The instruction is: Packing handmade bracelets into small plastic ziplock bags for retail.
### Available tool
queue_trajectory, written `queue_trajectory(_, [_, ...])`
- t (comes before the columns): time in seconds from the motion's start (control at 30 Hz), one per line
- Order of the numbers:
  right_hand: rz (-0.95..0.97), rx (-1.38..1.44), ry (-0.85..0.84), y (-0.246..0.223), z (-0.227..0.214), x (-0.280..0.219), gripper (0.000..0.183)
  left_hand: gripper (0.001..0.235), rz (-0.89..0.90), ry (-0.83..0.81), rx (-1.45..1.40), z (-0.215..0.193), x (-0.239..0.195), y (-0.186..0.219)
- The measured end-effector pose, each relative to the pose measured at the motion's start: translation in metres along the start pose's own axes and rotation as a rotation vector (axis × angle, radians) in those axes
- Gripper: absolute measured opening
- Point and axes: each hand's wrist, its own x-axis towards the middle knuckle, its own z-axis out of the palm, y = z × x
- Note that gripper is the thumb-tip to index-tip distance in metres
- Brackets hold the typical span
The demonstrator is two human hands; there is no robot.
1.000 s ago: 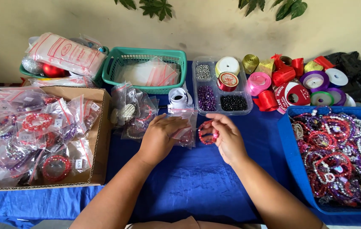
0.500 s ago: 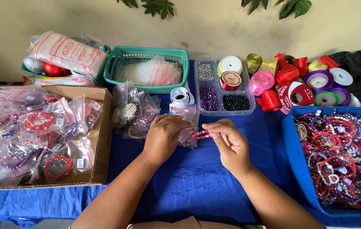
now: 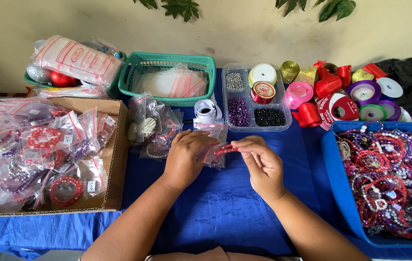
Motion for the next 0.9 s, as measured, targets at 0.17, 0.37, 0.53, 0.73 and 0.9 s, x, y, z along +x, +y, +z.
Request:
queue_trajectory(0.17, [-0.028,0.017,-0.066,0.003,0.003,0.001,0.013,0.031,0.008,0.021,-0.011,-0.004,0.001,0.003])
queue_trajectory(0.37, [-0.044,-0.166,-0.118,-0.009,0.008,0.009,0.015,0.038,0.054,0.004,0.0,-0.004,0.0,0.006])
queue_trajectory(0.53, [-0.152,-0.41,-0.07,-0.014,0.01,0.013,0.012,0.036,0.066,-0.009,0.001,-0.003,0.0,0.009])
queue_trajectory(0.73, [-0.17,-0.488,-0.03,-0.013,0.01,0.016,0.017,0.035,0.087,-0.014,0.023,0.0,-0.001,0.01])
queue_trajectory(0.9, [-0.235,-0.568,0.029,-0.016,0.009,0.017,0.021,0.038,0.133,-0.031,-0.003,-0.002,-0.001,0.013])
